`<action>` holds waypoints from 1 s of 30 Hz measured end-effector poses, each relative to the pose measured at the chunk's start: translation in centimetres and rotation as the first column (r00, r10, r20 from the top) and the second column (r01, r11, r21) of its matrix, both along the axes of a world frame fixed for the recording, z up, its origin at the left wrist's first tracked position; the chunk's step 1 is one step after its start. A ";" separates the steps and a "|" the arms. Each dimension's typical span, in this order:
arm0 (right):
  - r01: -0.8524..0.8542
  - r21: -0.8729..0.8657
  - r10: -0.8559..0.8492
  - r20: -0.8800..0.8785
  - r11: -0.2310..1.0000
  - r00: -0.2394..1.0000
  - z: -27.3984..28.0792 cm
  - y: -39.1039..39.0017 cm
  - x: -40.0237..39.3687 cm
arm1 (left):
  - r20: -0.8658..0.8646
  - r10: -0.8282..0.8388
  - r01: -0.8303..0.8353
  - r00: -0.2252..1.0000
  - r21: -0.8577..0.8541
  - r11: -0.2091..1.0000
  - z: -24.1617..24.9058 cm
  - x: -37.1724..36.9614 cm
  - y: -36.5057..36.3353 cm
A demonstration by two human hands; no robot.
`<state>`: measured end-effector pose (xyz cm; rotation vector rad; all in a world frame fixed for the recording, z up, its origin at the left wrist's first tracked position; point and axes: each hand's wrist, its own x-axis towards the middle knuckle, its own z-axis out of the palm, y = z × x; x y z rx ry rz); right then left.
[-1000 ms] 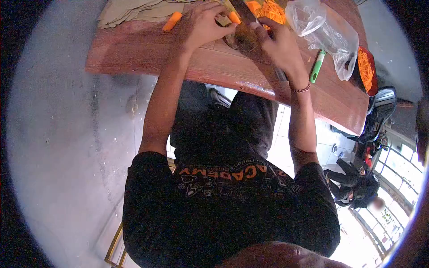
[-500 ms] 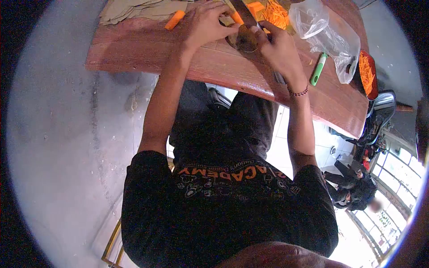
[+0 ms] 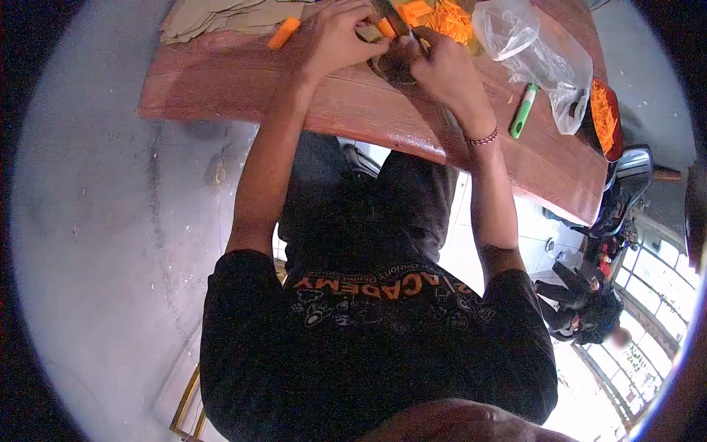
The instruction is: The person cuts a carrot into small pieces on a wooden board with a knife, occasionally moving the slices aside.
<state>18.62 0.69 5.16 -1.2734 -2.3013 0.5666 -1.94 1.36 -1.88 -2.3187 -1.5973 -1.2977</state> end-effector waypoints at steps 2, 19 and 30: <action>-0.026 0.036 0.027 -0.014 0.999 1.000 -0.3 0.2 0.1 | -0.048 0.038 -0.035 0.998 0.074 0.997 0.4 0.2 -0.2; 0.106 0.029 -0.108 0.058 0.994 0.992 -0.8 3.6 0.1 | 0.005 -0.043 0.043 0.999 -0.055 0.998 1.6 0.2 -0.6; 0.078 -0.292 -0.108 -0.085 0.953 0.991 1.3 0.3 1.5 | -0.017 0.004 -0.005 1.000 -0.060 0.998 0.3 -0.2 -0.1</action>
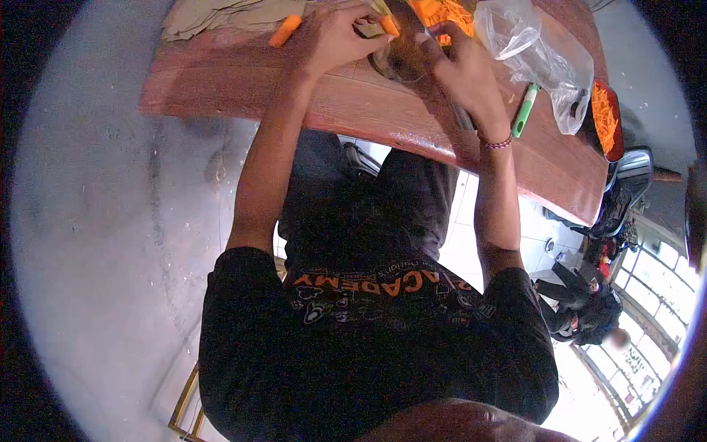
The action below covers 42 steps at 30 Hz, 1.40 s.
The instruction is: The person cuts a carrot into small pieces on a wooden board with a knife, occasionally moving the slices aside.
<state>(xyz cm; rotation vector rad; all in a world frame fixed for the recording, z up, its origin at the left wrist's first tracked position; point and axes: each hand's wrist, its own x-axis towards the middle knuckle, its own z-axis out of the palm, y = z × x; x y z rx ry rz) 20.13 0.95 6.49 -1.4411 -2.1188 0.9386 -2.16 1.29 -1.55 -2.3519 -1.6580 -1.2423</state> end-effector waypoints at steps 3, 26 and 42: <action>-0.034 0.122 0.029 0.035 0.992 0.999 -0.7 -0.3 0.0 | 0.015 -0.016 0.016 1.000 -0.034 0.999 0.1 -0.1 0.0; -0.044 0.159 0.031 0.082 0.986 0.996 -0.7 -0.8 -0.5 | -0.042 0.025 -0.026 0.999 -0.028 0.999 0.6 0.2 -0.2; -0.126 0.291 0.092 0.129 0.948 0.987 -1.5 -0.7 -1.5 | 0.130 0.001 0.022 0.992 -0.174 0.985 0.2 0.3 -0.3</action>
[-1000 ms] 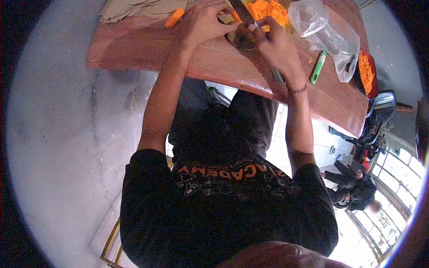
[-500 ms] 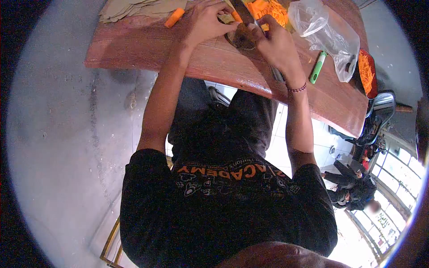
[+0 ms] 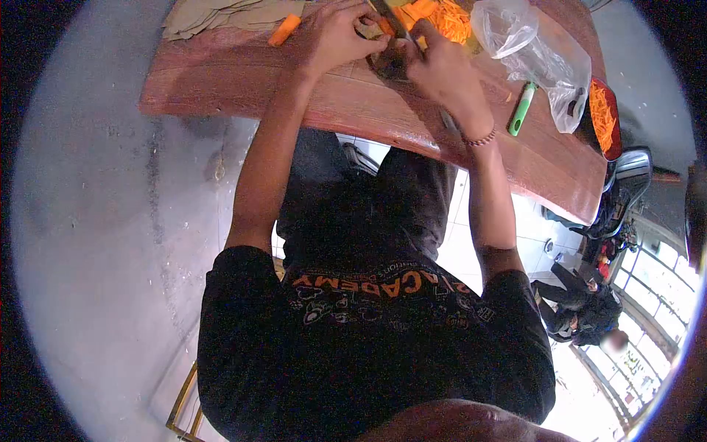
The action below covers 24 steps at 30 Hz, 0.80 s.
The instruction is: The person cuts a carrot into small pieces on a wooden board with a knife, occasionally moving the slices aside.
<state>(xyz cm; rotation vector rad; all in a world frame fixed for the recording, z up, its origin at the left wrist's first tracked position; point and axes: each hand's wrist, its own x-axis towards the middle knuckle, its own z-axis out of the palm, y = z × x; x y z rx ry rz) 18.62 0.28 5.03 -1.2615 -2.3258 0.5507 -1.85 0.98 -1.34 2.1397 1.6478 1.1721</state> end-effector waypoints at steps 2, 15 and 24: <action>-0.017 0.017 0.016 0.010 1.000 1.000 -0.1 0.3 -0.3 | 0.001 0.021 -0.021 1.000 -0.041 0.999 0.0 -0.2 0.2; 0.086 -0.057 -0.091 -0.091 0.995 0.992 -0.1 2.4 0.8 | -0.032 0.003 -0.001 0.999 0.065 0.998 0.1 0.0 0.1; 0.072 -0.170 -0.088 -0.091 0.983 0.992 1.3 -0.1 0.9 | -0.087 0.051 -0.047 0.995 0.045 0.998 0.2 -0.3 0.0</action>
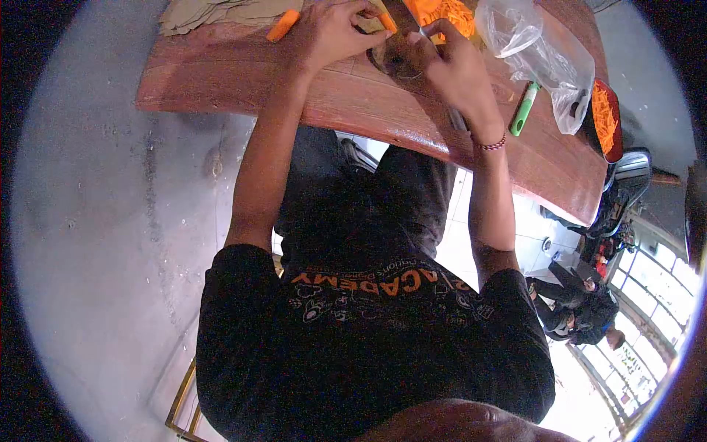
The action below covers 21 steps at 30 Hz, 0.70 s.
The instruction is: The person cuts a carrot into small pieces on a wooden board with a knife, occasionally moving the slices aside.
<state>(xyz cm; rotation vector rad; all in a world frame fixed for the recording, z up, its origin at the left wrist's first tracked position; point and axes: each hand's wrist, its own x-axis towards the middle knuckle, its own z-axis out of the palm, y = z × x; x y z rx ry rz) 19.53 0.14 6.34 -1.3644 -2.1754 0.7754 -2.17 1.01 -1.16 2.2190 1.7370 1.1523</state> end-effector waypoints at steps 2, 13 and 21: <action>0.011 -0.038 -0.010 0.035 0.999 0.999 -0.1 0.0 0.0 | -0.029 0.003 -0.004 1.000 -0.013 1.000 0.0 0.0 0.0; -0.019 -0.026 0.020 0.022 0.999 1.000 -1.3 0.2 0.0 | 0.086 -0.064 0.051 0.994 0.141 0.989 2.8 1.3 -1.4; -0.049 0.084 0.041 0.092 0.995 0.995 -0.4 -0.3 -0.7 | 0.067 -0.069 0.066 0.995 0.047 0.997 1.3 0.6 -0.6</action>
